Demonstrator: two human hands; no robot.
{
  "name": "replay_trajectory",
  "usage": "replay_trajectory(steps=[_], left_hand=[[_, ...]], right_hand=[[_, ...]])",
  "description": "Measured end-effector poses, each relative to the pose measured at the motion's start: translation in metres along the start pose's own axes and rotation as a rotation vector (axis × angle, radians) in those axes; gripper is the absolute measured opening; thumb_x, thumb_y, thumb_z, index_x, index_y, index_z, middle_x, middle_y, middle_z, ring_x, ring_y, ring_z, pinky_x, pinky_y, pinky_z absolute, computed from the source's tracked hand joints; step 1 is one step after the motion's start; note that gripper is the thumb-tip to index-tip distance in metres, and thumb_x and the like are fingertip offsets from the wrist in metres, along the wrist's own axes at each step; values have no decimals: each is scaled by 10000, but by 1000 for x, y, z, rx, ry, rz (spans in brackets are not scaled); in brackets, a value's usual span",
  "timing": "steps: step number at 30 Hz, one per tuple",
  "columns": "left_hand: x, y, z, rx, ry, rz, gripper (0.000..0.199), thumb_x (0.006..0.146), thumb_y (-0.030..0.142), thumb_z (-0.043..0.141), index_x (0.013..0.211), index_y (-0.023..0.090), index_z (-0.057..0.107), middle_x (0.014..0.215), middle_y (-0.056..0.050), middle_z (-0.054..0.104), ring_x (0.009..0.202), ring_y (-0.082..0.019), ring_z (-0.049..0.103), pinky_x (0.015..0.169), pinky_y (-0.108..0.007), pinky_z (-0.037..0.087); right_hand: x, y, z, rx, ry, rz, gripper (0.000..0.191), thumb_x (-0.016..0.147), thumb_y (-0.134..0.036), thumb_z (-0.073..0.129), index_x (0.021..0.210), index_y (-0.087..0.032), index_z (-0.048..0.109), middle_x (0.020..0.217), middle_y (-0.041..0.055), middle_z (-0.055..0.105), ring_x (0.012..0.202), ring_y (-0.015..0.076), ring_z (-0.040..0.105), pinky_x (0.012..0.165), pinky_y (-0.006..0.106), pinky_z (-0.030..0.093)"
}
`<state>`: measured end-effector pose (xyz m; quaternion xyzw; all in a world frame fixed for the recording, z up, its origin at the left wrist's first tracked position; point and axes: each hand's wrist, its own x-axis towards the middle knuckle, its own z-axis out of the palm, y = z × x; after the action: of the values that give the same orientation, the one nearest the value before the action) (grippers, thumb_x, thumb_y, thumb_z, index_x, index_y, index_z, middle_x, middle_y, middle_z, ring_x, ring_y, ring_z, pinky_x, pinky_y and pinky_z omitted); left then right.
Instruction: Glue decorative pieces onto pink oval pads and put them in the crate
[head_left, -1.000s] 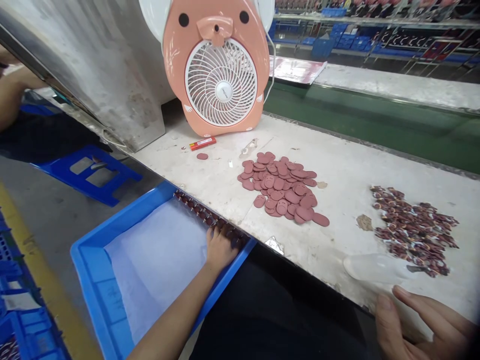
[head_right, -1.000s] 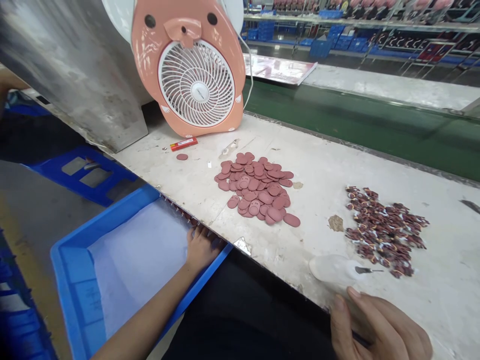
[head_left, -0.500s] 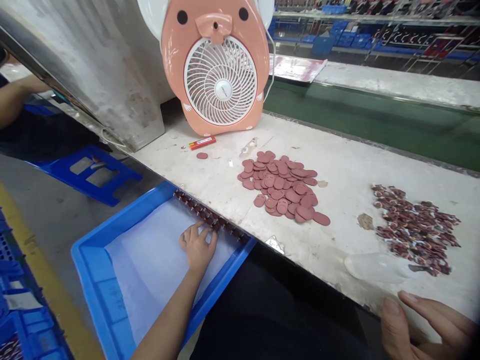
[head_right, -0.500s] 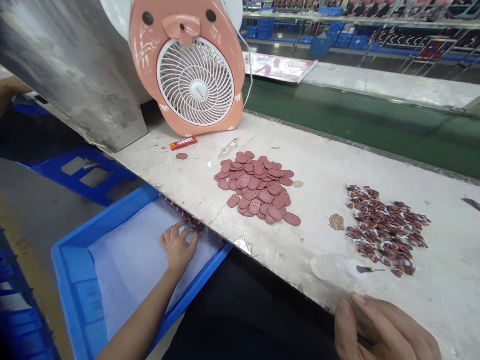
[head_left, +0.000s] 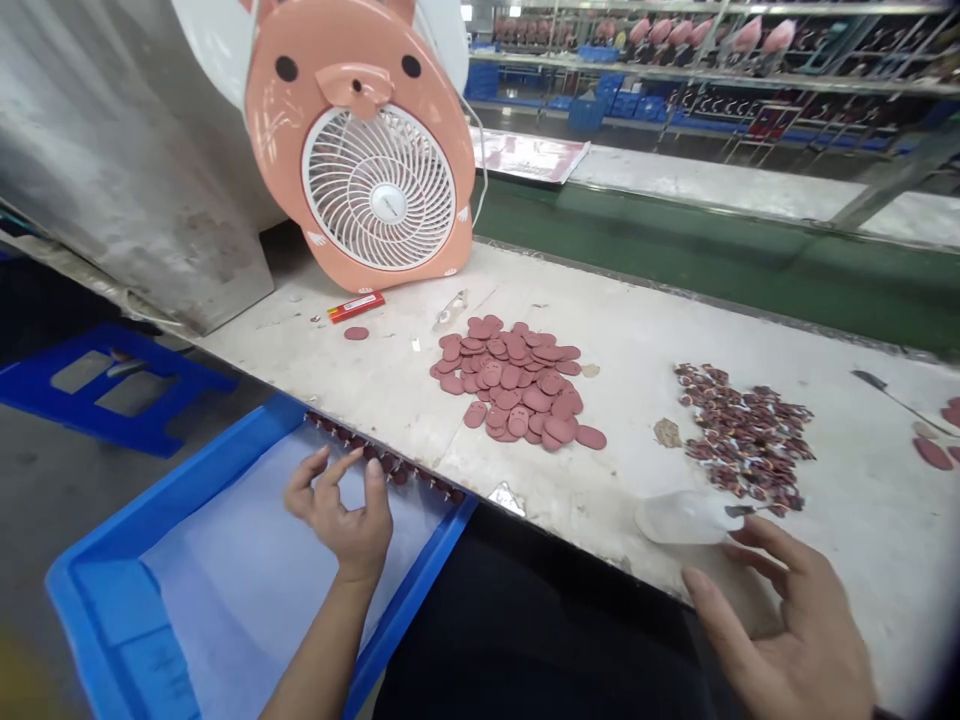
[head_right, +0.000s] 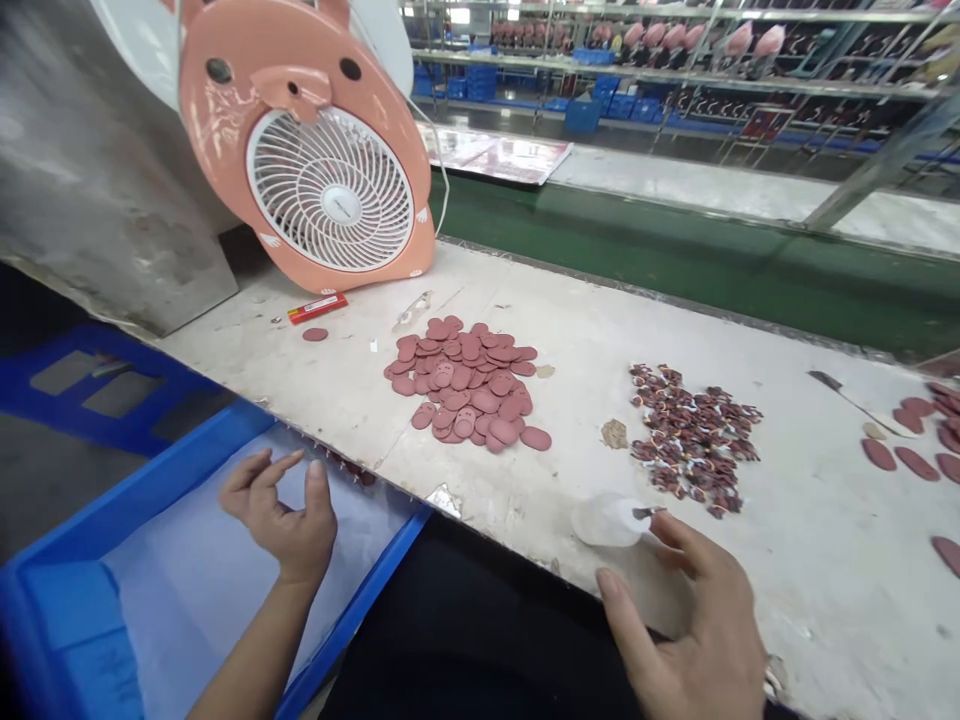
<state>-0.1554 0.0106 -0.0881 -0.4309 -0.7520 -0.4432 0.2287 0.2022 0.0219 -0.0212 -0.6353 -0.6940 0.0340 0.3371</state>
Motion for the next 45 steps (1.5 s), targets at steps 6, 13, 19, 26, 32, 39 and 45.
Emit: replay_trajectory(steps=[6,13,19,26,32,39,45], left_hand=[[43,90,-2,-105,-323,149,183,801,434,708,946,322,720,1098,-22,667,1041,-283,574,987,-513,301],[53,113,12,-94,-543,95,183,771,452,728,906,330,752,1124,-33,674,1107,-319,541,975,-553,282],[57,119,6,-131,-609,-41,148,755,443,723,833,318,733,1088,-22,689,1120,-312,559,988,-560,267],[67,126,9,-196,-635,-81,123,813,391,654,787,279,698,943,-13,750,996,-287,641,1000,-542,287],[58,143,5,-233,-470,-9,91,808,324,673,754,254,692,1047,-50,732,1054,-283,616,1052,-529,211],[45,174,-26,-682,-848,-263,137,822,361,664,760,239,648,745,-7,737,748,-220,668,734,-344,486],[32,179,-45,-909,-1205,-496,101,785,308,742,739,227,703,661,14,694,640,-143,628,639,-237,483]], right_hand=[[12,-9,0,-89,-72,-100,569,849,-696,504,1114,-192,527,925,77,558,845,280,579,746,410,496],[12,-11,2,24,-138,-41,426,873,-606,547,1021,-207,534,900,66,598,837,266,587,724,370,466],[7,-13,-2,521,-37,235,371,842,-494,529,1032,-192,631,1013,92,654,903,294,590,756,389,422],[13,-23,-3,839,-20,300,260,849,-474,522,902,-221,493,700,1,546,598,173,505,542,297,421],[16,-38,-3,815,-45,436,237,832,-375,698,942,-224,552,718,-25,565,584,123,516,540,233,430],[29,-64,-3,1032,-231,466,346,803,-408,731,1001,-249,496,892,1,662,607,110,559,569,235,471],[25,-71,2,1342,-439,518,349,788,-335,775,916,-228,468,736,-58,569,571,60,519,539,171,436]])
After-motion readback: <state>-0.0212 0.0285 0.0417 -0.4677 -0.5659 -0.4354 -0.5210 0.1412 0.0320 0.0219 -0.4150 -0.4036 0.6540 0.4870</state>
